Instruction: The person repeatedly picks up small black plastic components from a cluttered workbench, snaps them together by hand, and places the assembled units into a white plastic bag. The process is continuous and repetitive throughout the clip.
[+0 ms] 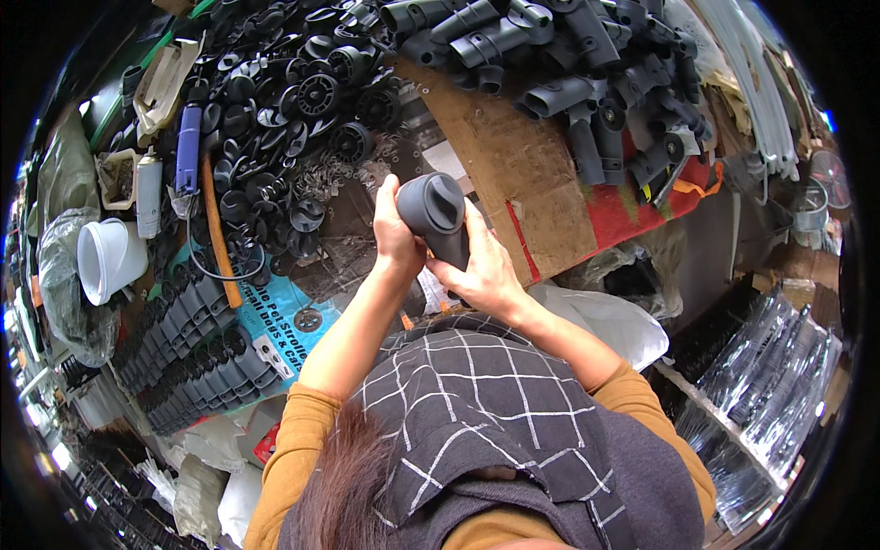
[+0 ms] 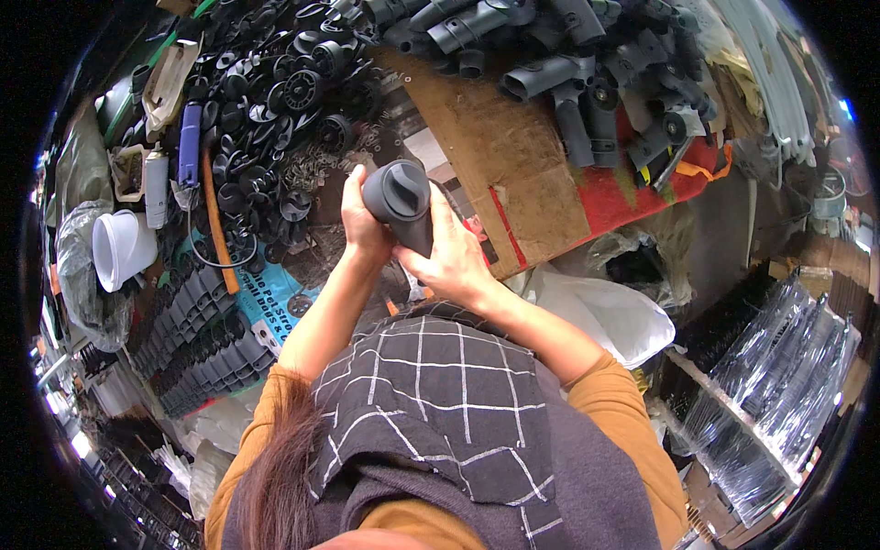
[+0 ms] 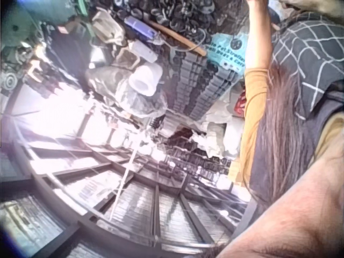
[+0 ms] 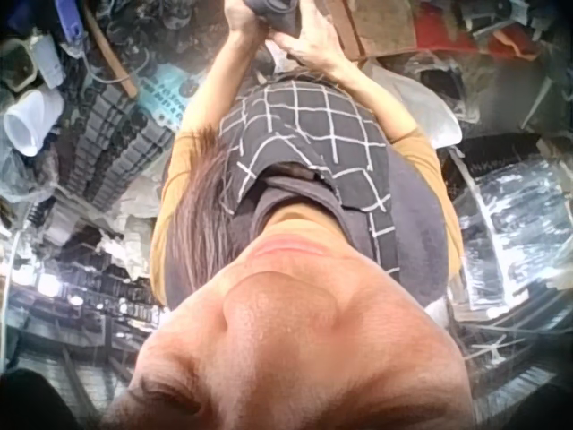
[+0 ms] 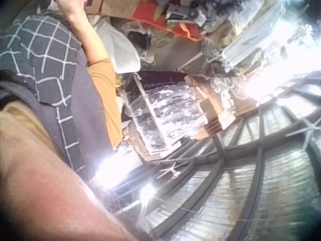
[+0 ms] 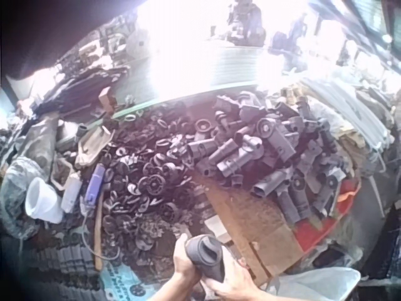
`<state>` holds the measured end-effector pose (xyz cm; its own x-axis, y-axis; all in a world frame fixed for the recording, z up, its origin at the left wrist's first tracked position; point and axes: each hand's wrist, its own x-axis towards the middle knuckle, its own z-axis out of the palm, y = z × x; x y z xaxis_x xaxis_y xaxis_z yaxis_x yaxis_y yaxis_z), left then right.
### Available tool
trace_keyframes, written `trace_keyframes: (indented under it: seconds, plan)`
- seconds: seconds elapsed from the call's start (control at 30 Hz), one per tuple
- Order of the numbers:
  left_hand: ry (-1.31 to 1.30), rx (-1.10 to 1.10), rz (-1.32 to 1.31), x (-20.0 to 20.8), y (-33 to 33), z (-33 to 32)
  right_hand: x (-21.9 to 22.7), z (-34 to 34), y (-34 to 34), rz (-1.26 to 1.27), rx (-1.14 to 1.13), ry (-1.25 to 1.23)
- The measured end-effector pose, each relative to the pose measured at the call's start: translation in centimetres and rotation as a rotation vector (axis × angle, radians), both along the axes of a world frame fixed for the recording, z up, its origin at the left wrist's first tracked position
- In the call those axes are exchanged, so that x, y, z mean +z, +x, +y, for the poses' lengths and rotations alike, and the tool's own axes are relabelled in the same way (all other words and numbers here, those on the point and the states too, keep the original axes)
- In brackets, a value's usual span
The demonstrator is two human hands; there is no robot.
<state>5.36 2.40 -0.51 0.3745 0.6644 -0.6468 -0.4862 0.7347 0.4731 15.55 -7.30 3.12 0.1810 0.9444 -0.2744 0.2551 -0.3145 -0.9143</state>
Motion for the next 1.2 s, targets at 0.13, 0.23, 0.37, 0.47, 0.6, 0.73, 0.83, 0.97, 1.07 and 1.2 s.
trace_keyframes:
  seconds: [0.13,0.23,0.37,0.47,0.6,0.73,0.83,0.97,1.07,1.2]
  plan:
    - [0.01,-0.359,0.17,-1.8,1.4,0.7,-2.6,-0.9,2.3,-0.213,-0.123,0.041]
    - [0.162,-0.366,0.355,-2.4,0.8,0.7,-5.0,-1.1,5.1,-0.362,-0.277,-0.096]
    - [0.223,-0.347,0.408,-2.5,-0.7,0.4,-6.1,1.3,9.1,-0.652,-0.359,-0.005]
    - [0.255,-0.32,0.443,-2.4,-1.2,-0.1,-5.2,8.1,14.0,-0.049,-0.706,0.059]
    - [0.302,-0.308,0.296,-1.4,-1.3,-0.2,-3.8,14.5,17.1,0.176,-1.082,-0.088]
    - [0.374,-0.306,0.371,0.1,-2.5,0.7,-2.5,7.8,11.8,0.505,-0.78,0.253]
    - [0.389,-0.224,0.264,0.3,-3.5,1.1,-2.1,2.0,4.8,0.428,-0.329,0.067]
    - [0.598,-0.167,0.58,-1.3,-6.6,1.0,-2.2,2.7,0.9,0.222,0.182,-0.161]
    - [0.56,-0.231,0.714,-2.9,-8.5,-0.7,-3.9,10.2,0.5,-0.175,0.139,0.17]
    - [0.85,-0.387,1.083,-4.3,-7.8,-3.0,-5.4,21.1,-2.9,-0.524,0.048,0.496]
